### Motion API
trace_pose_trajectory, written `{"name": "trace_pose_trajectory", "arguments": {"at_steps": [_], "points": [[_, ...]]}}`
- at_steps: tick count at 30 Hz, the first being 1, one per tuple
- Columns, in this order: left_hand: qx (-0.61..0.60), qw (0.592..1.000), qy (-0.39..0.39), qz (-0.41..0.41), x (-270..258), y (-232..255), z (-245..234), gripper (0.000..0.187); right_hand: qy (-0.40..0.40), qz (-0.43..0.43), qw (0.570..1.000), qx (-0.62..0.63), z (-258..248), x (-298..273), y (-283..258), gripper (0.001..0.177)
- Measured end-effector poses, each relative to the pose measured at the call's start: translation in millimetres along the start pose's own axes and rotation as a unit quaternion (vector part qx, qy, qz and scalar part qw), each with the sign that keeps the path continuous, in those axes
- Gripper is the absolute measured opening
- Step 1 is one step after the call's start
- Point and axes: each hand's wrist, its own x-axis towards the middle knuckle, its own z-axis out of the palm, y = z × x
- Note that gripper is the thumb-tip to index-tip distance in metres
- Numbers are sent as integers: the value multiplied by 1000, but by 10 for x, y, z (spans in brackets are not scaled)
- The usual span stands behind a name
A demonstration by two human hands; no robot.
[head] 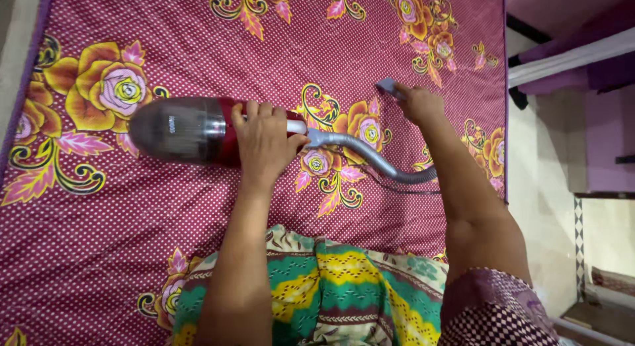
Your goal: The person uses a small vacuum cleaner to clean a floral-patterned mattress, moving the vacuum and its attached hose across the surface by hand.
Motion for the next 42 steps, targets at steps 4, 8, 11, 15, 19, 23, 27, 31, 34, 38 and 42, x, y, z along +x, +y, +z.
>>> {"name": "trace_pose_trajectory", "arguments": {"at_steps": [4,8,11,15,19,23,27,31,34,38,42], "points": [[12,1000,-9,14,15,65,37,58,-31,37,999,18,138,-265,92,52],[7,999,-21,35,0,48,-1,57,-122,49,991,35,172,-921,180,49],[-17,997,-44,53,-60,25,-47,52,-201,56,978,16,195,-1198,220,47],[-21,995,-59,80,-68,28,-37,50,-156,88,983,46,355,-1186,387,44],[2,994,-79,69,-6,22,4,49,-116,116,981,103,873,-932,551,49],[17,995,-67,65,-41,-73,41,51,-86,55,984,145,1126,-842,566,41],[15,997,-67,46,-103,-130,82,51,-111,143,902,392,1164,-977,551,49],[48,995,-69,54,-187,-131,97,48,-110,179,832,513,1153,-1210,392,62],[103,989,-63,87,-258,-71,190,48,-126,182,794,567,1105,-1345,227,60],[185,965,-96,158,-373,238,440,48,-123,154,795,573,1094,-1416,215,57],[234,945,-144,178,-451,463,575,54,-81,115,830,539,1108,-1298,352,55]]}}
